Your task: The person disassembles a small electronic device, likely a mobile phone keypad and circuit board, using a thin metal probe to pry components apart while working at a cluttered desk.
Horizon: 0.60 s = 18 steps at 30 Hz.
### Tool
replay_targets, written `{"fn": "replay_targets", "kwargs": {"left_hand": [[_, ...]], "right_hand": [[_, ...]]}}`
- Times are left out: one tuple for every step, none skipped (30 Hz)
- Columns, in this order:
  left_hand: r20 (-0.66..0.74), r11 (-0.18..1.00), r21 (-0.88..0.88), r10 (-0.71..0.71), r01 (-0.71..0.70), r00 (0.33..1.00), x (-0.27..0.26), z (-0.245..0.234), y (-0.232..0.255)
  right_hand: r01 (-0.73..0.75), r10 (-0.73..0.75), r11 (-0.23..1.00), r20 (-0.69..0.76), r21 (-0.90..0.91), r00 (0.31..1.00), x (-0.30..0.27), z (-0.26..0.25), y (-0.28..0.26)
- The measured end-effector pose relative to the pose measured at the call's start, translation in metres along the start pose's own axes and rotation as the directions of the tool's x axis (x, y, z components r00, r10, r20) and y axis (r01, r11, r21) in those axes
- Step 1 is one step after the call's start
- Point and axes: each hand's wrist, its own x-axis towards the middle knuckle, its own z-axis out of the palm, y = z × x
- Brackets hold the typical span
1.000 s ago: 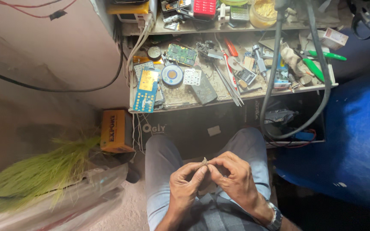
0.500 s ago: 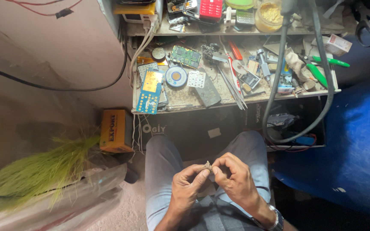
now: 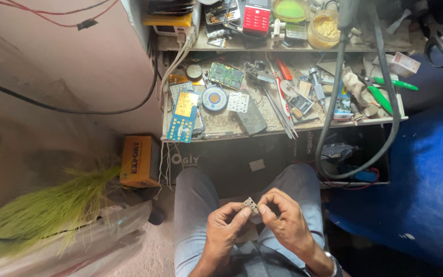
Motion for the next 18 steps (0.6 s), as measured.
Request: {"fn": "replay_targets", "kwargs": {"left_hand": [[-0.026, 1.0, 0.013, -0.014, 0.015, 1.0, 0.0, 0.0, 0.0], [-0.053, 0.999, 0.026, -0.029, 0.031, 0.998, 0.0, 0.0, 0.0], [-0.072, 0.999, 0.049, -0.013, 0.016, 0.997, 0.001, 0.001, -0.001], [-0.091, 0.997, 0.073, 0.003, 0.004, 0.996, 0.001, 0.001, -0.001], [-0.11, 0.995, 0.097, 0.019, -0.009, 0.994, 0.002, 0.001, -0.002], [-0.113, 0.995, 0.095, 0.026, -0.015, 0.993, 0.001, 0.002, -0.002], [-0.117, 0.995, 0.093, 0.032, -0.021, 0.993, 0.002, 0.002, -0.002], [-0.121, 0.995, 0.091, 0.039, -0.028, 0.992, 0.001, 0.002, -0.002], [-0.128, 0.997, 0.075, 0.023, -0.014, 0.992, 0.0, 0.003, -0.001], [-0.133, 0.998, 0.06, 0.009, -0.001, 0.991, 0.0, 0.003, 0.0], [-0.137, 0.999, 0.045, -0.005, 0.011, 0.991, -0.001, 0.004, 0.001], [-0.137, 0.999, 0.042, -0.009, 0.015, 0.991, -0.001, 0.005, 0.002], [-0.137, 0.999, 0.04, -0.013, 0.018, 0.99, 0.0, 0.004, 0.002], [-0.138, 0.999, 0.037, -0.017, 0.022, 0.99, 0.0, 0.003, 0.002], [-0.13, 0.999, 0.044, -0.006, 0.011, 0.991, 0.001, 0.001, 0.001], [-0.123, 0.999, 0.051, 0.006, 0.0, 0.992, 0.002, -0.001, -0.001], [-0.115, 0.998, 0.058, 0.018, -0.011, 0.993, 0.004, -0.005, -0.004], [-0.102, 0.995, 0.094, 0.031, -0.021, 0.994, 0.007, -0.009, -0.005]], "right_hand": [[0.008, -0.009, 1.0, -0.016, -0.007, 1.0, 0.0, -0.001, -0.001], [0.016, -0.016, 1.0, -0.032, -0.015, 0.999, 0.0, -0.001, -0.003], [0.041, -0.042, 0.999, -0.047, -0.036, 0.998, 0.0, -0.001, -0.004], [0.064, -0.068, 0.996, -0.063, -0.058, 0.996, 0.0, -0.001, -0.007], [0.087, -0.093, 0.993, -0.077, -0.08, 0.993, 0.0, -0.001, -0.009], [0.072, -0.078, 0.994, -0.079, -0.079, 0.994, 0.0, -0.001, -0.01], [0.056, -0.063, 0.995, -0.08, -0.079, 0.995, 0.001, -0.001, -0.011], [0.041, -0.047, 0.996, -0.081, -0.078, 0.996, 0.001, -0.001, -0.012], [0.065, -0.072, 0.994, -0.085, -0.084, 0.994, 0.001, -0.002, -0.013], [0.091, -0.099, 0.992, -0.09, -0.09, 0.991, 0.001, -0.002, -0.014], [0.117, -0.126, 0.989, -0.094, -0.096, 0.988, 0.001, -0.003, -0.015], [0.114, -0.123, 0.989, -0.099, -0.09, 0.987, 0.001, -0.003, -0.016], [0.112, -0.12, 0.99, -0.103, -0.085, 0.987, 0.001, -0.004, -0.016], [0.109, -0.117, 0.991, -0.107, -0.079, 0.987, 0.002, -0.004, -0.017], [0.117, -0.127, 0.989, -0.112, -0.086, 0.986, 0.002, -0.005, -0.017], [0.126, -0.137, 0.988, -0.116, -0.094, 0.984, 0.003, -0.007, -0.017], [0.135, -0.147, 0.986, -0.12, -0.102, 0.982, 0.004, -0.01, -0.018], [0.128, -0.141, 0.986, -0.128, -0.106, 0.982, 0.005, -0.012, -0.019]]}}
